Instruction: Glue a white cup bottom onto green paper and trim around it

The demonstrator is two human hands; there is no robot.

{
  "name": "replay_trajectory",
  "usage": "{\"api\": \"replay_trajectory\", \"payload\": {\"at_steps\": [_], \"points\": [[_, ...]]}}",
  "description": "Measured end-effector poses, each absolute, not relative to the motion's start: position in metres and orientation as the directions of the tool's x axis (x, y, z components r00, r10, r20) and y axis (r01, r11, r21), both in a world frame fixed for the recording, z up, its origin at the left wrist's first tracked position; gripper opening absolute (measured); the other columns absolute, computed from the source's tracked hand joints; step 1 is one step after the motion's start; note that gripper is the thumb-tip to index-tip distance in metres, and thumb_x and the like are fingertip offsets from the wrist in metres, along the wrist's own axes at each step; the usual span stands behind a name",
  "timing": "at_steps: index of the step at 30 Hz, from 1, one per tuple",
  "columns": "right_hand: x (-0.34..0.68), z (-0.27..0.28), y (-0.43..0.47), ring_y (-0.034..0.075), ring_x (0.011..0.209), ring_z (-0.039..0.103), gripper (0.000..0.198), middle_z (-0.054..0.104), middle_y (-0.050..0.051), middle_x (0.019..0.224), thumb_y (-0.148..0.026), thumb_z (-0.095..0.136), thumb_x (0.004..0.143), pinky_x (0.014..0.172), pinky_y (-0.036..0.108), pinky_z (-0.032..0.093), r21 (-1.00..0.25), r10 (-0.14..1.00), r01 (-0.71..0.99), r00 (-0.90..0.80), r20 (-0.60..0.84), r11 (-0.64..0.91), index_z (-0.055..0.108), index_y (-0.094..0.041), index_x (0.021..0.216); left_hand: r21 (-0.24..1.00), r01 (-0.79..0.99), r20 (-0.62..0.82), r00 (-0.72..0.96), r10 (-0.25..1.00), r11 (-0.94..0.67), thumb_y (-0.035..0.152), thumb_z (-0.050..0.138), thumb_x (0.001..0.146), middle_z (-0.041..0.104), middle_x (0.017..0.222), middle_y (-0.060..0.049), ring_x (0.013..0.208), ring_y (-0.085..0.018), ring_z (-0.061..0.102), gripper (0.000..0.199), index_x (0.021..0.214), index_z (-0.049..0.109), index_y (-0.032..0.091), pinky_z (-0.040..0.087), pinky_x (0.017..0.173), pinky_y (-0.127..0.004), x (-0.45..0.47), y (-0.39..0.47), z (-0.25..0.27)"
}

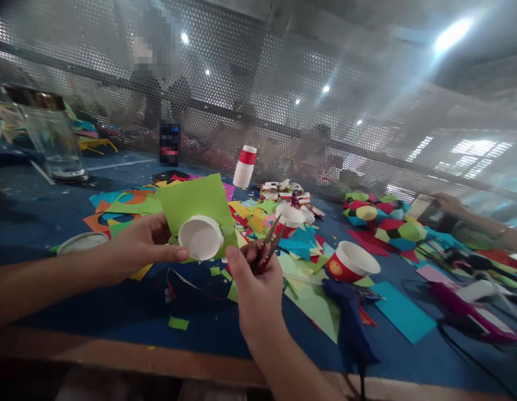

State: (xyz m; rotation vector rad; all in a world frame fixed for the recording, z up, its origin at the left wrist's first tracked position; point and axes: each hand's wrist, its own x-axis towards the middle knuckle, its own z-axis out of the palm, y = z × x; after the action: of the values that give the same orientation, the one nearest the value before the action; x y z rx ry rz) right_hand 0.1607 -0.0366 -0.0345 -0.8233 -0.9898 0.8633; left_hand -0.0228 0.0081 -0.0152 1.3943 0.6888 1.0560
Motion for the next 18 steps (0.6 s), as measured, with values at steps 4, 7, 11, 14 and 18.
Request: {"api": "replay_trajectory", "payload": {"at_steps": [4,7,11,14,18], "points": [[0.1600,-0.0361,-0.0352,0.006,0.047,0.028,0.044,0.033,-0.011,0.056,-0.037,0.081,0.071,0.045,0.021,0.026,-0.900,0.888,-0.185,0.328,0.321,0.394,0.040,-0.022,0.066,0.971,-0.096,0.239,0.431,0.870,-0.219,0.033,0.090,0.058,0.076,0.095,-0.005,0.086,-0.024,0.069,0.047,0.098,0.070,0.020,0.054,0.077,-0.034,-0.0258,0.0098,-0.0202],[0.1604,-0.0376,-0.0351,0.006,0.048,0.029,0.044,0.033,-0.010,0.057,-0.037,0.081,0.071,0.045,0.022,0.027,-0.913,0.894,-0.162,0.326,0.309,0.375,0.040,-0.022,0.066,0.968,-0.083,0.248,0.440,0.863,-0.236,0.033,0.089,0.060,0.076,0.097,-0.004,0.088,-0.024,0.069,0.044,0.098,0.070,0.021,0.054,0.078,-0.033,-0.0265,0.0106,-0.0214],[0.1612,-0.0387,-0.0363,0.007,0.049,0.028,0.044,0.032,-0.010,0.058,-0.040,0.082,0.073,0.046,0.022,0.027,-0.908,0.894,-0.174,0.319,0.315,0.382,0.042,-0.022,0.067,0.971,-0.123,0.236,0.423,0.875,-0.203,0.026,0.092,0.054,0.077,0.099,-0.003,0.093,-0.025,0.070,0.048,0.096,0.070,0.022,0.055,0.080,-0.032,-0.0257,0.0106,-0.0196],[0.1612,-0.0385,-0.0367,0.007,0.048,0.028,0.042,0.033,-0.010,0.056,-0.041,0.081,0.074,0.046,0.022,0.027,-0.902,0.890,-0.180,0.319,0.324,0.393,0.043,-0.022,0.068,0.973,-0.143,0.226,0.402,0.887,-0.183,0.027,0.092,0.054,0.077,0.097,-0.003,0.091,-0.026,0.071,0.045,0.094,0.071,0.023,0.056,0.077,-0.032,-0.0251,0.0099,-0.0184],[0.1601,-0.0375,-0.0361,0.006,0.047,0.028,0.040,0.034,-0.011,0.055,-0.035,0.079,0.074,0.045,0.022,0.025,-0.907,0.897,-0.179,0.310,0.314,0.380,0.042,-0.022,0.068,0.970,-0.129,0.240,0.402,0.884,-0.204,0.028,0.091,0.055,0.077,0.096,-0.003,0.091,-0.027,0.071,0.044,0.094,0.072,0.023,0.057,0.077,-0.032,-0.0254,0.0090,-0.0195]]}}
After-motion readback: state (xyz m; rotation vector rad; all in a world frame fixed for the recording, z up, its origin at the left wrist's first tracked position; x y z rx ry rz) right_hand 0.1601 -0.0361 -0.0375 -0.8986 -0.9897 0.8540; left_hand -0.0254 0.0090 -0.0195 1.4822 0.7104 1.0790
